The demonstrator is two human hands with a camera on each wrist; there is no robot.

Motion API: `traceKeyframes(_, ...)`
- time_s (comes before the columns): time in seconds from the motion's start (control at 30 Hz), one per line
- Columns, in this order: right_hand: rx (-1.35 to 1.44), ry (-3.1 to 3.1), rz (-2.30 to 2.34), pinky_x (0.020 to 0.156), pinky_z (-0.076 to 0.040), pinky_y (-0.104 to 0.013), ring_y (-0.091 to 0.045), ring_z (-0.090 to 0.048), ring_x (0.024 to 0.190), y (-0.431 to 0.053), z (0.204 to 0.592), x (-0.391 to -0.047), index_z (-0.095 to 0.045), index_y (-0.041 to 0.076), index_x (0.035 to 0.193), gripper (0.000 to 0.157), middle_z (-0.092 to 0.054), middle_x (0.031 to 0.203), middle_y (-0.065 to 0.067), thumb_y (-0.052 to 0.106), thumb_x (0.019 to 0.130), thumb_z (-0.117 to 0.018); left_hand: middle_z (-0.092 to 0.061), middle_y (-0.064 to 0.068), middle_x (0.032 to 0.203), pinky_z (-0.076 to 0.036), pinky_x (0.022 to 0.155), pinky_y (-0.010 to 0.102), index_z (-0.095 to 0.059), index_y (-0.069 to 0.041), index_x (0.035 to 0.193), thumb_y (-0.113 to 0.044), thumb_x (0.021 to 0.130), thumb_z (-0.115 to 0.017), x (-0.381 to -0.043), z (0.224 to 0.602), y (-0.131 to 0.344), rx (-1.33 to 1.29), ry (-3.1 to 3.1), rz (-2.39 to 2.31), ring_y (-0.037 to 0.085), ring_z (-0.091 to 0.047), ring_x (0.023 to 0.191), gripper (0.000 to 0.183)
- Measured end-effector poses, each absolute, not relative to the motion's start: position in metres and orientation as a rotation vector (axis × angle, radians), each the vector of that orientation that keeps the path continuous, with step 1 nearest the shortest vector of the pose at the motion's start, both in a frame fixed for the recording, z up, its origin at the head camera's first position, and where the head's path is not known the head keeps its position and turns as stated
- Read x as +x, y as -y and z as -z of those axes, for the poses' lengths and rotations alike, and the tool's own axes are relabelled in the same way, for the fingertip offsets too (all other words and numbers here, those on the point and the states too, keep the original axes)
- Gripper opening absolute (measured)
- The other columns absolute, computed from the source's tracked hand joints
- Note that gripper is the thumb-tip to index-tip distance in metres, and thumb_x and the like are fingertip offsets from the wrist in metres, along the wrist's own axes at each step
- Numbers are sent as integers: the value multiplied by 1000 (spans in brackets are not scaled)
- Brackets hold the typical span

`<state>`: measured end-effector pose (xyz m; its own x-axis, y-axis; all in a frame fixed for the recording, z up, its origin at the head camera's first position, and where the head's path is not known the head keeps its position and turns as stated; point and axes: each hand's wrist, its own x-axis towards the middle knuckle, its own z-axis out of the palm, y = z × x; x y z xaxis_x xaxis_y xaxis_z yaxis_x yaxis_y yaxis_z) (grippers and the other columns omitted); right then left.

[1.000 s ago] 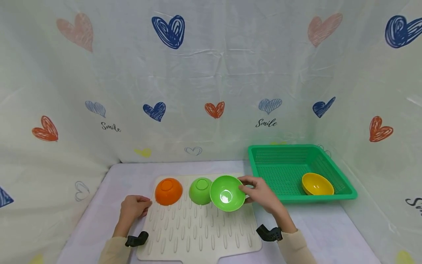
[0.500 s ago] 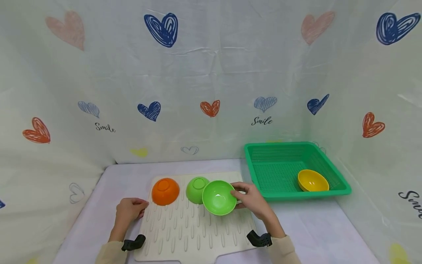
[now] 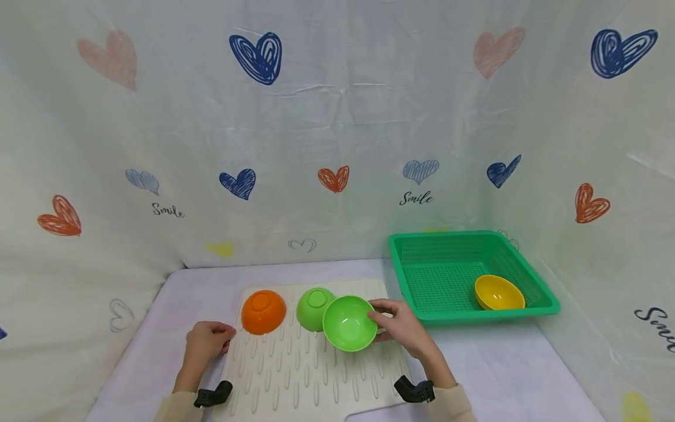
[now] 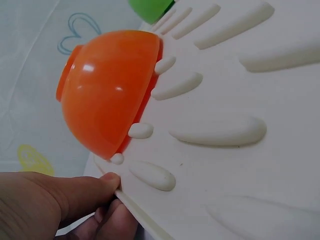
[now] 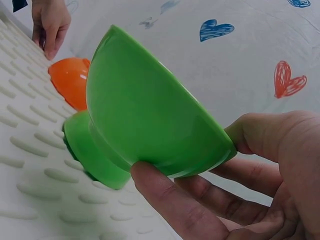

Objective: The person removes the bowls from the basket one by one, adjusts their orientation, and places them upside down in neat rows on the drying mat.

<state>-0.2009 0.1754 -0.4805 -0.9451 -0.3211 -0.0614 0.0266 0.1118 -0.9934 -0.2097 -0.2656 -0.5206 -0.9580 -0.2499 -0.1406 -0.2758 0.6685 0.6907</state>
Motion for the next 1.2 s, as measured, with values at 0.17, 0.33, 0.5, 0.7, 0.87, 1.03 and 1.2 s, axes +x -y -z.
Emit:
traceKeyframes(0.17,-298,-2099,1921,74,-65,-44,-29,-74,93,-174,480,-201,-56,-8,140,48,-62,128,-28,21,102,-65,-68,4,69,-55,55,26,-74,9,96,-10,94,-70,-209,520,265,-405,-2865,-1167,12,-61,58,20)
traceKeyframes(0.33,-313,-2074,1918,73,-65,-45,-28,-74,92,-172,480,-200,-56,-8,140,48,-62,129,-28,21,103,-65,-67,3,67,-55,54,26,-75,9,94,-10,93,-71,-206,520,265,-422,-2855,-1154,13,-61,57,19)
traceKeyframes(0.5,-333,-2093,1894,70,-65,-45,-25,-74,90,-171,481,-199,-58,-7,139,46,-63,126,-25,21,103,-64,-69,5,69,-56,55,27,-75,9,95,-10,93,-71,-207,519,264,-446,-2837,-1185,13,-61,58,19)
traceKeyframes(0.7,-338,-2127,1876,67,-65,-45,-25,-74,88,-172,482,-199,-59,-6,138,44,-63,128,-25,20,103,-63,-71,5,71,-54,55,26,-75,8,95,-12,93,-71,-209,520,262,-470,-2860,-1166,13,-62,59,21)
traceKeyframes(0.87,-346,-2150,1876,67,-65,-43,-24,-73,89,-172,481,-199,-59,-5,139,44,-62,129,-26,21,103,-63,-69,4,68,-53,54,28,-75,7,94,-13,93,-70,-210,517,262,-443,-2881,-1112,14,-61,59,21)
traceKeyframes(1.03,-340,-2158,1878,67,-65,-43,-25,-73,89,-174,479,-198,-60,-5,138,43,-62,129,-27,20,103,-64,-67,5,68,-52,54,28,-74,6,94,-14,93,-69,-211,516,261,-465,-2858,-1073,15,-60,58,20)
traceKeyframes(1.2,-334,-2154,1876,68,-65,-43,-27,-73,92,-173,478,-197,-59,-5,139,45,-61,130,-27,21,103,-64,-70,6,73,-54,56,28,-73,7,98,-14,94,-69,-208,515,262,-461,-2836,-1084,14,-62,60,22)
